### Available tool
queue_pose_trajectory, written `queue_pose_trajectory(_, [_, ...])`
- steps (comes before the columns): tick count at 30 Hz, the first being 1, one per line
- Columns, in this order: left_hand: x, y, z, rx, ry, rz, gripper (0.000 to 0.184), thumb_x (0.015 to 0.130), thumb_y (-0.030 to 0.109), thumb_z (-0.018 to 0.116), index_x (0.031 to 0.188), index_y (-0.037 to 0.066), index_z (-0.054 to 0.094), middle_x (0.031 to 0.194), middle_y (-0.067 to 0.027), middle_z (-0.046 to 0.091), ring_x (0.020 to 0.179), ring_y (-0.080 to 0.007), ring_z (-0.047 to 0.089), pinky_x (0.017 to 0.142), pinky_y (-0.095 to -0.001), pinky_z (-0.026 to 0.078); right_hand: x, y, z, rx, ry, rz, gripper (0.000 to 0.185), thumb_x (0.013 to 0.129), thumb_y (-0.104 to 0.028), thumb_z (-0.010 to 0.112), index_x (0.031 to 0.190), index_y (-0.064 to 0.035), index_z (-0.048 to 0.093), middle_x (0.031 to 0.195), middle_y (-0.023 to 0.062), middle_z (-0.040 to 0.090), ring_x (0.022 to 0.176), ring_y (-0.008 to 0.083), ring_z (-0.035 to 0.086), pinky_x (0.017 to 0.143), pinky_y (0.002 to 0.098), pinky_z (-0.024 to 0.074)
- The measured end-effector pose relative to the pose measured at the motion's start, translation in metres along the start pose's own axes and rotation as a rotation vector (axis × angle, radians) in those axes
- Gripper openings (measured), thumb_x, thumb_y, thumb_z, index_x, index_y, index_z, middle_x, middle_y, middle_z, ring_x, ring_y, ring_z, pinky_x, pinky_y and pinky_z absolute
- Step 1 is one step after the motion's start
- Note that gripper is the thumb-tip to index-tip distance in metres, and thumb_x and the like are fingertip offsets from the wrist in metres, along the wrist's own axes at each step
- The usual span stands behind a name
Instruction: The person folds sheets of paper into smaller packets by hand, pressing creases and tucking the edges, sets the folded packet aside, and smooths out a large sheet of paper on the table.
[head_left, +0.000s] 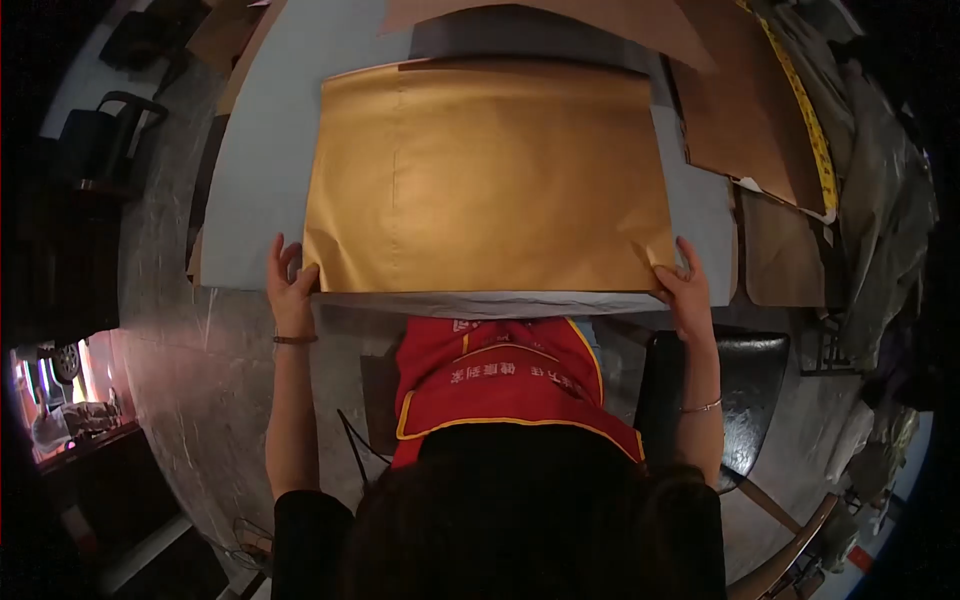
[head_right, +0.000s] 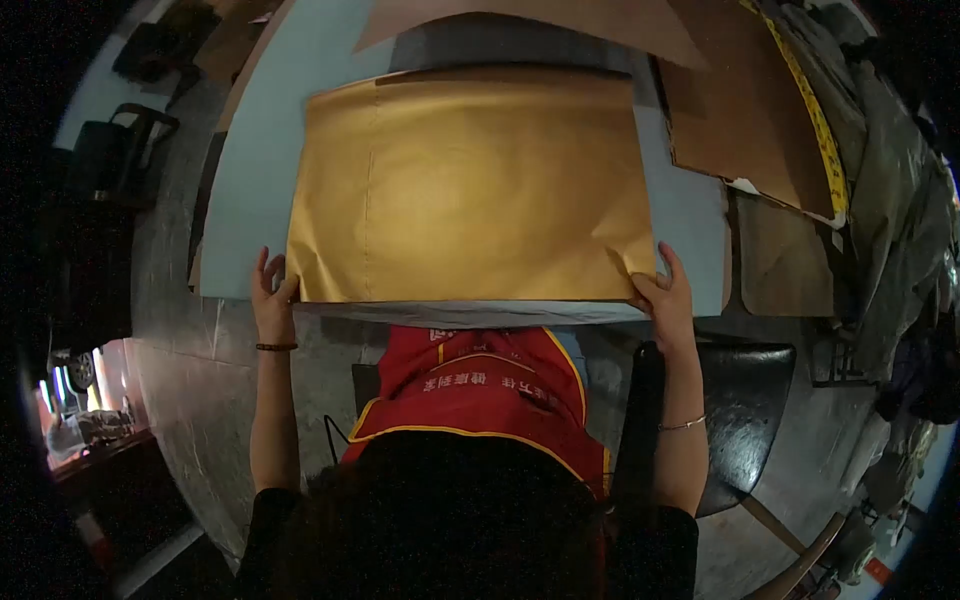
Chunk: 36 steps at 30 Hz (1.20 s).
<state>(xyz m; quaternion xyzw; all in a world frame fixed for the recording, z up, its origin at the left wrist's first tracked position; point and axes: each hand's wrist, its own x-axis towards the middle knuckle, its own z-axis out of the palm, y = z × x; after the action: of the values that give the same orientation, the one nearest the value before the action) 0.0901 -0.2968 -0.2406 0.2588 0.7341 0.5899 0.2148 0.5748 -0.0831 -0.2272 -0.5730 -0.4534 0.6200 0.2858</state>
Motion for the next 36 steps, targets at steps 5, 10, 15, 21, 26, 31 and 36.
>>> queue_pose_trajectory(5, [-0.002, 0.012, -0.002, -0.051, -0.097, -0.336, 0.060, 0.087, 0.012, 0.063, 0.140, 0.006, 0.036, 0.112, -0.0091, 0.059, 0.093, -0.0148, 0.059, 0.076, -0.0272, 0.050, -0.001, 0.017, -0.010, 0.030, -0.050, -0.010, 0.050, 0.090, -0.008, 0.057, 0.137, -0.0042, 0.040, 0.107, 0.0053, 0.059, 0.092, 0.0127, 0.059, 0.076, 0.0254, 0.0494])
queue_pose_trajectory(10, [0.005, -0.008, -0.016, 0.206, -0.171, -0.235, 0.055, 0.091, 0.021, 0.060, 0.139, 0.004, 0.038, 0.104, -0.0074, 0.063, 0.089, -0.0157, 0.062, 0.069, -0.0286, 0.051, -0.013, 0.009, -0.002, 0.051, -0.069, 0.010, 0.040, 0.091, -0.007, 0.056, 0.129, -0.0019, 0.048, 0.098, 0.0005, 0.059, 0.079, 0.0069, 0.054, 0.066, 0.0208, 0.0453])
queue_pose_trajectory(15, [-0.005, 0.032, 0.009, 0.649, -0.112, 0.013, 0.052, 0.090, 0.017, 0.060, 0.137, 0.003, 0.042, 0.113, -0.0140, 0.060, 0.096, -0.0232, 0.058, 0.083, -0.0358, 0.046, -0.012, 0.021, 0.008, 0.117, -0.064, 0.035, 0.039, 0.090, -0.008, 0.057, 0.128, -0.0019, 0.048, 0.097, 0.0011, 0.061, 0.081, 0.0073, 0.057, 0.065, 0.0192, 0.0448])
queue_pose_trajectory(21, [-0.062, 0.070, 0.169, 0.509, -0.645, 0.923, 0.046, 0.080, 0.016, 0.069, 0.122, 0.004, 0.055, 0.119, -0.0143, 0.055, 0.112, -0.0321, 0.051, 0.093, -0.0419, 0.041, -0.019, 0.017, 0.034, 0.261, 0.009, 0.057, 0.044, 0.089, -0.012, 0.062, 0.129, -0.0013, 0.047, 0.106, 0.0072, 0.063, 0.091, 0.0147, 0.061, 0.075, 0.0288, 0.0530])
queue_pose_trajectory(26, [-0.110, 0.061, 0.258, 0.472, -0.866, 1.043, 0.049, 0.078, 0.019, 0.070, 0.122, 0.006, 0.054, 0.120, -0.0109, 0.055, 0.111, -0.0304, 0.051, 0.092, -0.0415, 0.040, -0.021, 0.020, 0.037, 0.349, 0.021, 0.054, 0.043, 0.091, -0.016, 0.060, 0.128, -0.0004, 0.046, 0.111, 0.0086, 0.060, 0.095, 0.0170, 0.060, 0.075, 0.0310, 0.0537])
queue_pose_trajectory(31, [-0.106, 0.047, 0.269, 0.420, -0.909, 0.963, 0.033, 0.082, 0.021, 0.066, 0.111, 0.006, 0.061, 0.111, -0.0081, 0.061, 0.104, -0.0265, 0.053, 0.090, -0.0390, 0.039, -0.022, 0.017, 0.031, 0.475, -0.045, 0.070, 0.043, 0.096, -0.030, 0.051, 0.128, -0.0009, 0.045, 0.113, 0.0099, 0.058, 0.097, 0.0201, 0.060, 0.077, 0.0330, 0.0537])
queue_pose_trajectory(36, [-0.093, 0.051, 0.274, 0.209, -0.943, 0.828, 0.019, 0.082, 0.020, 0.064, 0.095, 0.006, 0.065, 0.096, -0.0085, 0.064, 0.093, -0.0279, 0.056, 0.081, -0.0383, 0.042, -0.023, 0.015, 0.027, 0.547, -0.088, 0.105, 0.048, 0.096, -0.039, 0.048, 0.128, -0.0019, 0.045, 0.106, 0.0122, 0.057, 0.092, 0.0233, 0.061, 0.076, 0.0341, 0.0539])
